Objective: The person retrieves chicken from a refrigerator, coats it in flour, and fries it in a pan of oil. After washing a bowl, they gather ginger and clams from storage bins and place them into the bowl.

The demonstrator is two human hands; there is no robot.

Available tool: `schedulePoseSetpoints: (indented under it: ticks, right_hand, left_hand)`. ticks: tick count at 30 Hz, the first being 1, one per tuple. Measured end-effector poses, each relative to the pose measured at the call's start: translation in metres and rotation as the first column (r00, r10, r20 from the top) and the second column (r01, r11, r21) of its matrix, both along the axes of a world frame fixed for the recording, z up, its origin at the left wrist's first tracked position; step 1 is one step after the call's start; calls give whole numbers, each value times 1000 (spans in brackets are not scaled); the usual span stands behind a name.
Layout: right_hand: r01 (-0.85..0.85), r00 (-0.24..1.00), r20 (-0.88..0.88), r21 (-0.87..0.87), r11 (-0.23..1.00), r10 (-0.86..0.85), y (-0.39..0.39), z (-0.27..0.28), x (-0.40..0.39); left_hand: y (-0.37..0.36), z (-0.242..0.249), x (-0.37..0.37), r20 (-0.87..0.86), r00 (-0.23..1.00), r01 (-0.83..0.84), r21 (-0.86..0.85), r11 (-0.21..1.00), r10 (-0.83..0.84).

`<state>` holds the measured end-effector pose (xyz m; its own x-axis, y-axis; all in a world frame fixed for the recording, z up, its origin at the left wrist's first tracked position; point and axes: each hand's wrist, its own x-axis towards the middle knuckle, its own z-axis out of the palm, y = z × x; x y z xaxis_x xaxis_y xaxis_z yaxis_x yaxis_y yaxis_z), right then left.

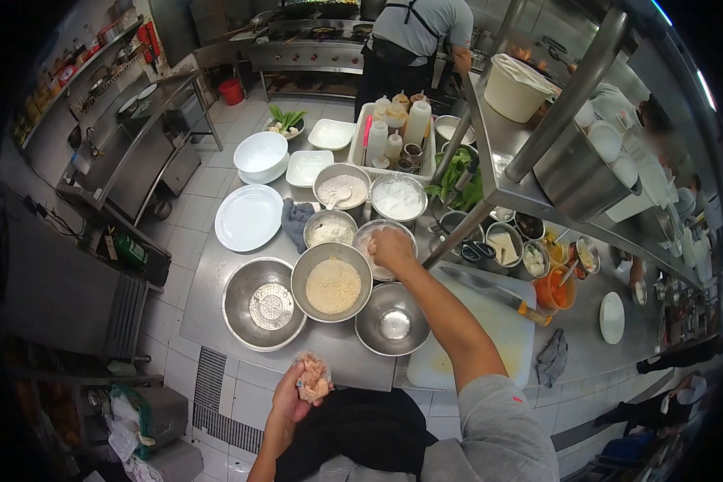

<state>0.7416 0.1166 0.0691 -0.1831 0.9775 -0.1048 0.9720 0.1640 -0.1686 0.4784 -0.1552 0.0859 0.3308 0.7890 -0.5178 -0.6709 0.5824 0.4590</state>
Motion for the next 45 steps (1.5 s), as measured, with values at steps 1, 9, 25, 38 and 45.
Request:
schedulePoseSetpoints:
  ticks: [1, 9, 25, 38, 45]
  right_hand:
    - [-2, 1000, 4, 2, 1000, 2, -1, 3, 0]
    - [-157, 984, -116, -185, 970, 137, -9, 17, 15]
    - [-59, 997, -62, -96, 994, 53, -15, 13, 4]
    - [33, 996, -86, 84, 996, -26, -26, -2, -3]
    - [56, 983, -177, 14, 998, -52, -25, -15, -5]
  left_hand:
    - [0, 1, -1, 2, 1000, -6, -23, 1000, 6]
    - [-1, -8, -10, -48, 999, 16, -19, 1000, -17]
    - [-4, -5, -9, -74, 994, 75, -50, 996, -79]
    - [-3, -1, -3, -101, 989, 105, -59, 993, -111]
    - [1, 4, 5, 56, 992, 114, 14, 993, -114]
